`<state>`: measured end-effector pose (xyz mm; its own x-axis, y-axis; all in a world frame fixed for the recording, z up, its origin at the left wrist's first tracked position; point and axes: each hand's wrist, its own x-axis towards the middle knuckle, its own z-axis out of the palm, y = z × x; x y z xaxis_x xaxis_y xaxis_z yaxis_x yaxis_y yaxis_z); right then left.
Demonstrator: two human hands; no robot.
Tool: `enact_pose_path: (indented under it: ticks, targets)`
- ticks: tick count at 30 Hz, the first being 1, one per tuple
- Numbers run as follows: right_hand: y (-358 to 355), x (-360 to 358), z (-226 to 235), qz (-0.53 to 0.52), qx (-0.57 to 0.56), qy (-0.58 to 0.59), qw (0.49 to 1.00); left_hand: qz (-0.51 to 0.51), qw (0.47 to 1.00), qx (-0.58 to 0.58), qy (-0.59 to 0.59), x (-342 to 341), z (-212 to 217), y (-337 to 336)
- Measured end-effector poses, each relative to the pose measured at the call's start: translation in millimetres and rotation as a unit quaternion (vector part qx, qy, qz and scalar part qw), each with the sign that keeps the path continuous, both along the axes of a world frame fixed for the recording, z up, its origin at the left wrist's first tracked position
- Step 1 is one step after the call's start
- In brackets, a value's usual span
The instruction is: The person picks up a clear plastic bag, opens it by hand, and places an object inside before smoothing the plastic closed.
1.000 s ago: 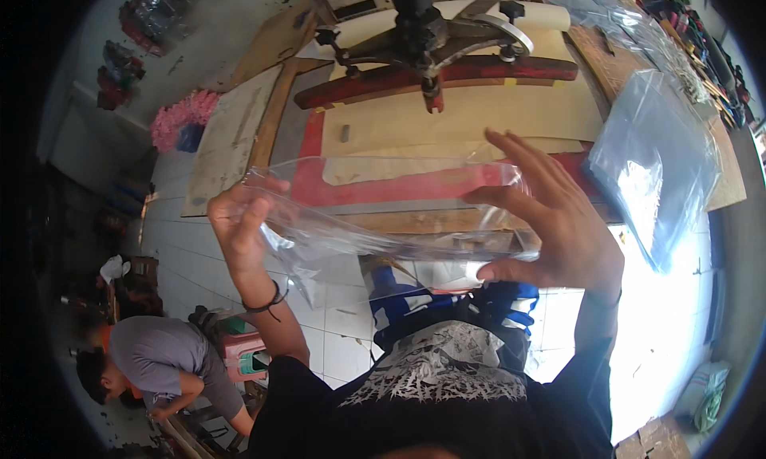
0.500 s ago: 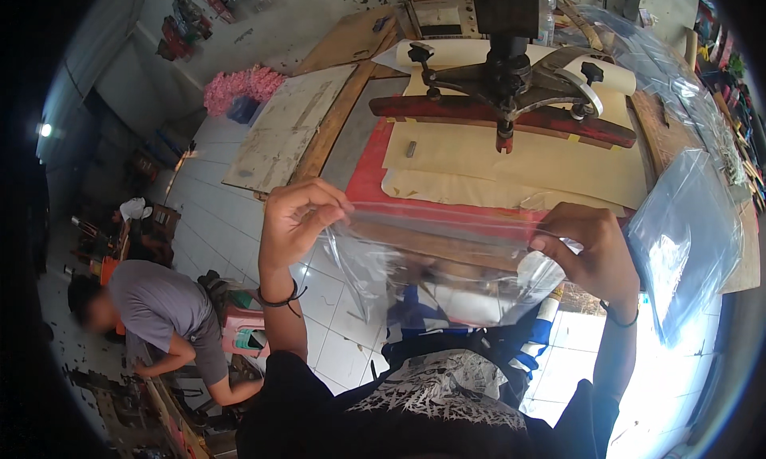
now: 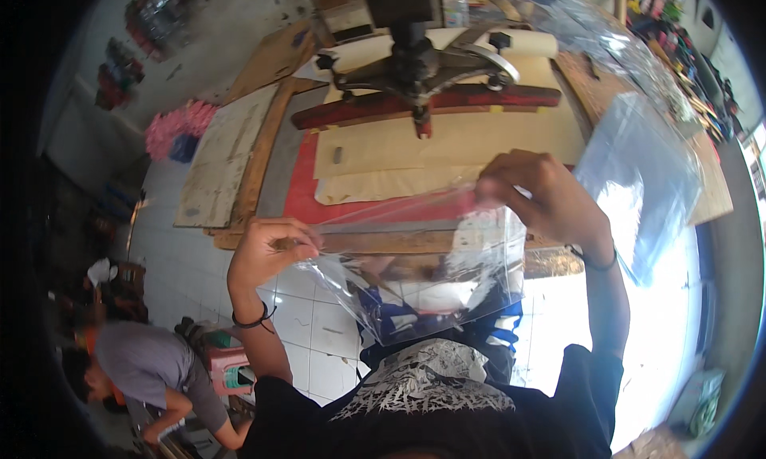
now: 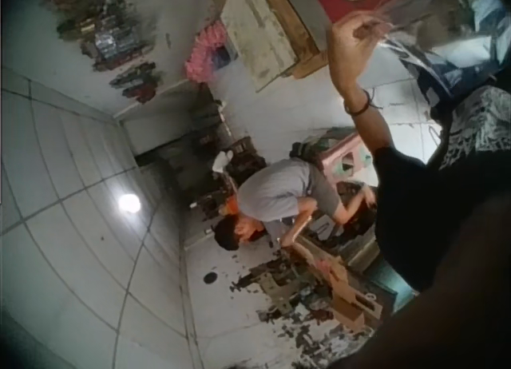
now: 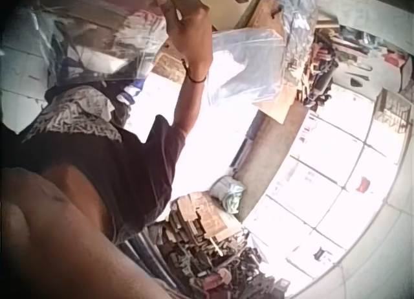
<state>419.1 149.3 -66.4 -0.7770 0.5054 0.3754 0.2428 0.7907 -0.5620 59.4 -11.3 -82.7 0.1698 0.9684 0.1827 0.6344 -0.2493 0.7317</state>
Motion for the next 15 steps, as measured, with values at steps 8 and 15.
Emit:
enact_pose_path:
  ticks: [8,15]
  targets:
    - [27,18,-17,0.012,-0.037,-0.068,0.997,0.009,0.995,-0.019,-0.1,-7,-26,32]
    - [25,19,-21,-0.049,-0.128,-0.091,0.986,0.045,0.981,-0.101,-0.162,-16,-34,49]
